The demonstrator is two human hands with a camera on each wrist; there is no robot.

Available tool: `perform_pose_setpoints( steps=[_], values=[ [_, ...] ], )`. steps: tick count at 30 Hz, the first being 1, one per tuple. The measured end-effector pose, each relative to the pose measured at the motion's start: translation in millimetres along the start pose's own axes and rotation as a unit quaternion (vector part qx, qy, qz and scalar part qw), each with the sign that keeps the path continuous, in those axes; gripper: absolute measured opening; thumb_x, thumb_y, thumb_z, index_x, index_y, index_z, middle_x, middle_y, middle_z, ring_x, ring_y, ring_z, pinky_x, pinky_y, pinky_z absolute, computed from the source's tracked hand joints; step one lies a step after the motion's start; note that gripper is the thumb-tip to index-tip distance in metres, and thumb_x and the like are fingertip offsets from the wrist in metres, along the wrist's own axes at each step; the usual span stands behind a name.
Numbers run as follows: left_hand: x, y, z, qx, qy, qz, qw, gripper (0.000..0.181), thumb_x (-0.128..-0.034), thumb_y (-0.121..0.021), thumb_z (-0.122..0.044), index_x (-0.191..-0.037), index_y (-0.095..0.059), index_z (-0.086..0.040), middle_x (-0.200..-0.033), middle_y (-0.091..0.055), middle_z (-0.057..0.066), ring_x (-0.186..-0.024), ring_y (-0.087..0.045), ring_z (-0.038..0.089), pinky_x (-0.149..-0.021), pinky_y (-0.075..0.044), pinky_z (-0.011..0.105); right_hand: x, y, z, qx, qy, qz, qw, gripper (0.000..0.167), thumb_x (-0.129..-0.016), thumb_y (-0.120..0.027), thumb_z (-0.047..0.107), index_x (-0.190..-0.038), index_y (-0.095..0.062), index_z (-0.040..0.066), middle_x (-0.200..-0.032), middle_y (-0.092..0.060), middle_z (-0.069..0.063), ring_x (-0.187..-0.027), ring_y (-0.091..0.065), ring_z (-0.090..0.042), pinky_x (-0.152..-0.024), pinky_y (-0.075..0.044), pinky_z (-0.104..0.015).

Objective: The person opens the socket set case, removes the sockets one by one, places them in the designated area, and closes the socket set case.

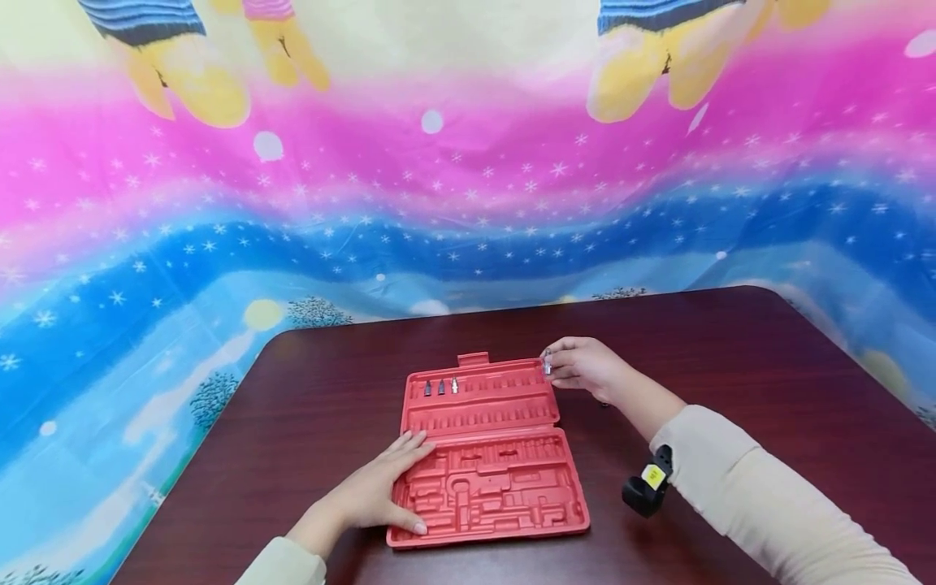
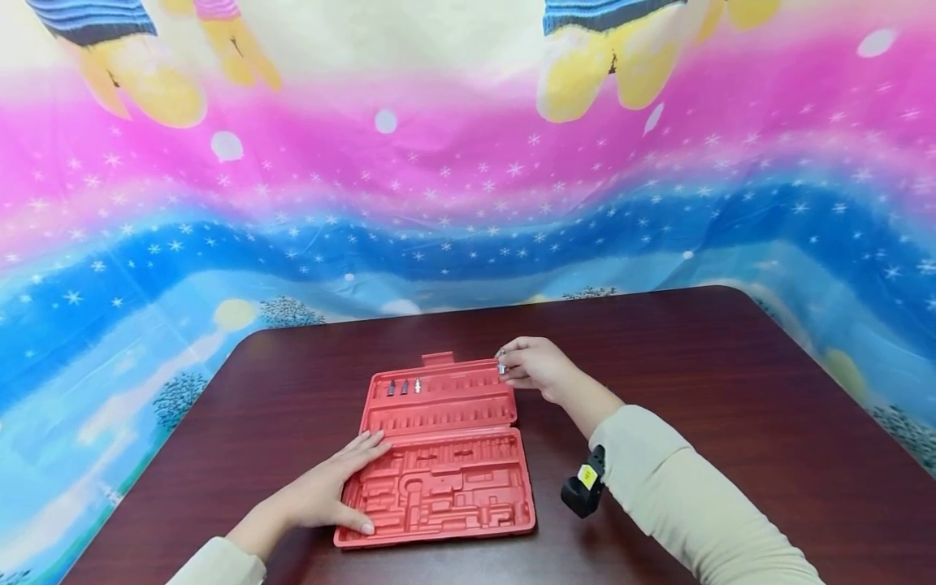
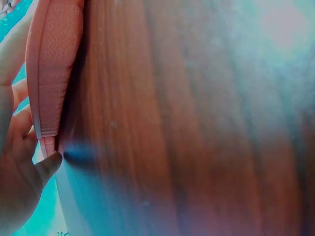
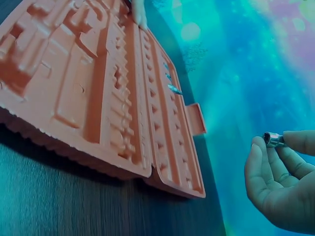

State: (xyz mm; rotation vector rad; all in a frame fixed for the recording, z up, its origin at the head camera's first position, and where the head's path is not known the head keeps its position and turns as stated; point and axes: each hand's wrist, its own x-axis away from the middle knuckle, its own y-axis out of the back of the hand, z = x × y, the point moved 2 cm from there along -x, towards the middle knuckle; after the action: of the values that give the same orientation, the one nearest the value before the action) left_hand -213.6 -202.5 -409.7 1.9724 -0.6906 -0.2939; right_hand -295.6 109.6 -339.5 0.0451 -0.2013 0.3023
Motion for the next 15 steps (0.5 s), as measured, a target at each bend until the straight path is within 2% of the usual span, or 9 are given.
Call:
perform_pose_setpoints(
  steps=[6,10,15],
  values=[
    [0.6,-0.2,1.3,0.005,-0.008,-0.007,0.9999,0.099,-0.0551,-0.064,-0.063,-0.135,-0.030,-0.016,-0.141,-0.019,0.005,-0.129,-0.008,0.025,-0.096,-0.021,0.048,9.3,13.9,1.5,-0.022,0.008,0.002,0.9997,0.017,-0.086,-0.048,0.005,-0.099,-0.050,-0.007,-0.079,-0.058,-0.008,-0.067,-0.058,-0.015,-0.070,-0.048,-0.031],
    [1.1,-0.6,1.1,0.006,-0.007,-0.008,0.9999,0.099,-0.0550,-0.064,-0.063,-0.135,-0.030,-0.016,-0.141,-0.020,0.005,-0.129,-0.008,0.026,-0.096,-0.022,0.049,15.8,23.3,2.0,-0.013,0.011,0.000,0.9999,0.018,-0.087,-0.048,0.007,-0.100,-0.050,-0.005,-0.080,-0.059,-0.007,-0.070,-0.059,-0.015,-0.071,-0.047,-0.030],
    [1.4,0.6,-0.6,0.004,-0.003,-0.004,1.0000,0.099,-0.0552,-0.064,-0.063,-0.135,-0.030,-0.017,-0.141,-0.020,0.005,-0.129,-0.008,0.025,-0.095,-0.022,0.049,24.6,38.4,-1.1,0.011,0.015,-0.007,0.9998,0.023,-0.088,-0.048,0.010,-0.104,-0.048,-0.006,-0.081,-0.059,-0.004,-0.074,-0.059,-0.016,-0.078,-0.045,-0.035]
  ],
)
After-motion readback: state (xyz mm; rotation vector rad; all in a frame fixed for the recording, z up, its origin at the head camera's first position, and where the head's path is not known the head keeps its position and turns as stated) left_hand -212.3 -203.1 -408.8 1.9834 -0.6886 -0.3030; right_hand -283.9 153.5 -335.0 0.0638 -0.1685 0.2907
